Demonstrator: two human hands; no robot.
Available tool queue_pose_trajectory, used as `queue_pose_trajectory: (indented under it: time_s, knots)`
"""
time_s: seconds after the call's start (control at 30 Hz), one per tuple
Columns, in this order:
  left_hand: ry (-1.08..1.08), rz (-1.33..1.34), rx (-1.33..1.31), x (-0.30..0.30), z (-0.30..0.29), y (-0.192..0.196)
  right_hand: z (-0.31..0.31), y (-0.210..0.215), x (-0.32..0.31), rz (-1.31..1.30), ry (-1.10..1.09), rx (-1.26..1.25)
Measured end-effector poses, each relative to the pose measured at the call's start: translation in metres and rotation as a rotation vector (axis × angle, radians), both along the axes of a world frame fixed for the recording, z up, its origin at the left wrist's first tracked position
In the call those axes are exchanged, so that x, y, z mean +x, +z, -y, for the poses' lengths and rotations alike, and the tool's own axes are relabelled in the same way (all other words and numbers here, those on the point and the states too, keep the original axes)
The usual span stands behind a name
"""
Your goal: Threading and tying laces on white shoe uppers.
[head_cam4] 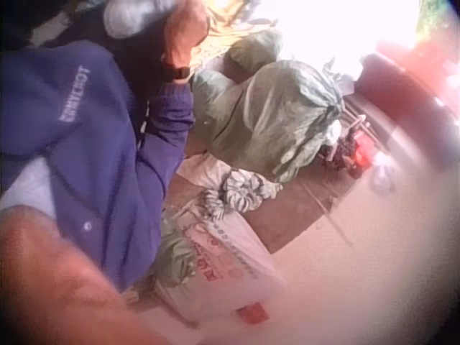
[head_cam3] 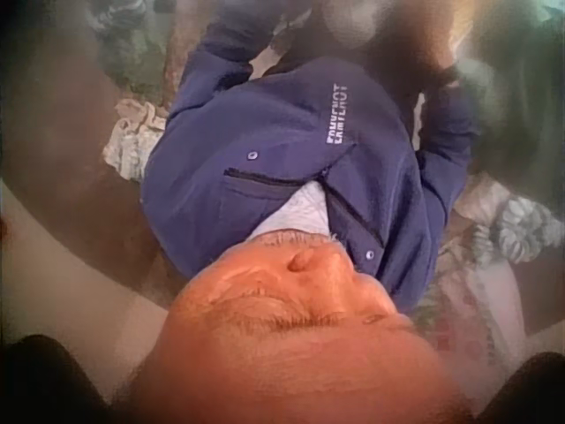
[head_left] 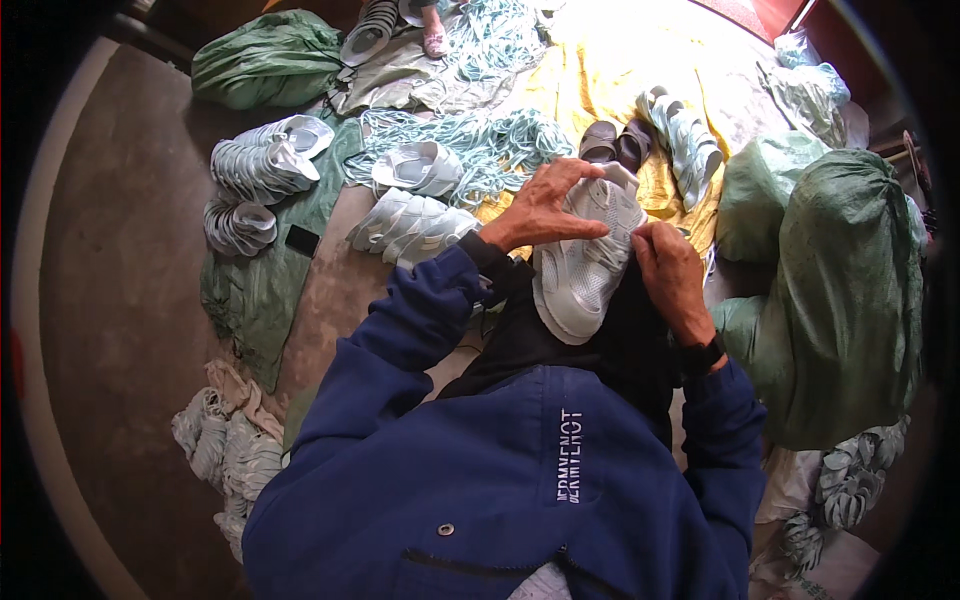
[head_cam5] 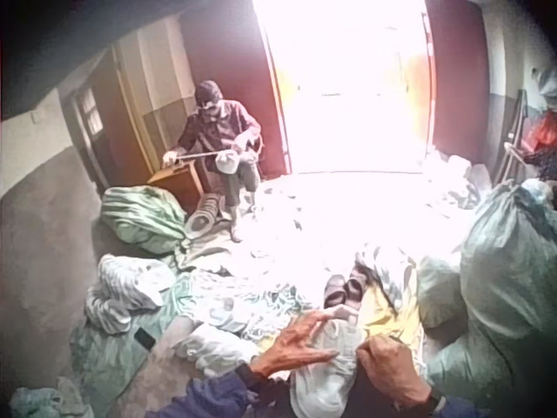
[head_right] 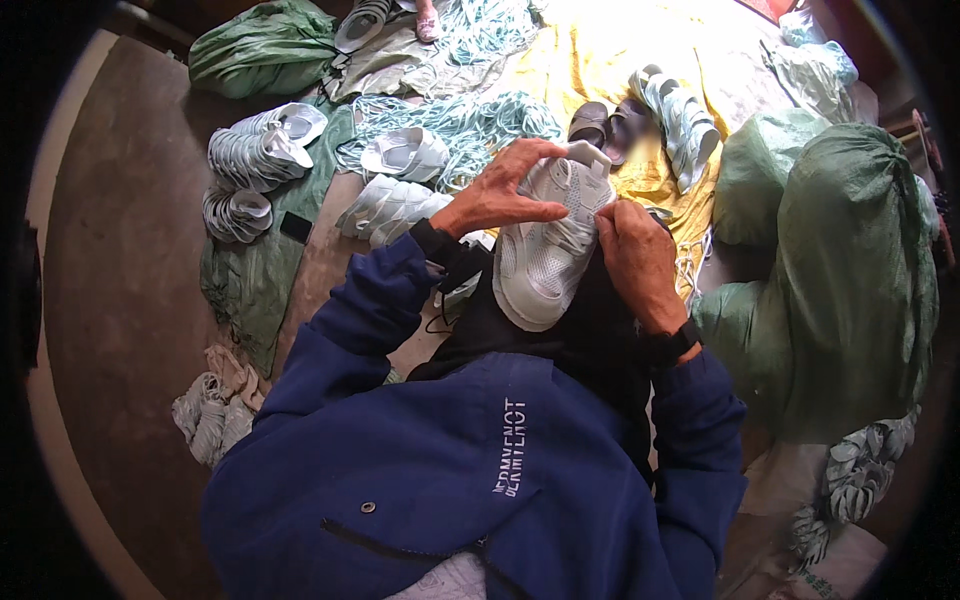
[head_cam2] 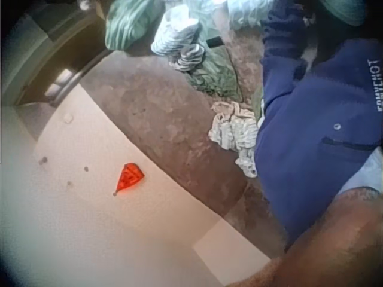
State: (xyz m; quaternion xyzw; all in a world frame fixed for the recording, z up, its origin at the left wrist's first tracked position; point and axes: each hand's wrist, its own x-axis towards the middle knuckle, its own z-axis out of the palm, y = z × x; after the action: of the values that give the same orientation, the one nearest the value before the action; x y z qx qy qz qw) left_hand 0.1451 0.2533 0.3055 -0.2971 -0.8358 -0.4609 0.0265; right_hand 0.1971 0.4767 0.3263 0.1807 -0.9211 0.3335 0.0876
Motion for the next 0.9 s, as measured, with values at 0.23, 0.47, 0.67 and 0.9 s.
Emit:
queue_pose_trajectory:
  time_s: [0.23, 0.47, 0.67, 0.9]
  knots:
    - [0.294, 0.019, -0.067, 0.014, -0.024, -0.005, 0.003, 0.008, 0.005, -0.003, -0.084, 0.255]
    - [0.265, 0.029, -0.027, 0.01, -0.022, -0.006, 0.004, 0.005, -0.001, 0.248, -0.082, -0.046]
    - [0.264, 0.021, -0.014, 0.009, -0.02, -0.009, 0.008, 0.005, 0.005, -0.021, 0.08, -0.02]
    - [0.237, 0.047, -0.046, 0.01, -0.021, -0.002, 0.0, 0.01, 0.004, -0.141, 0.034, 0.185]
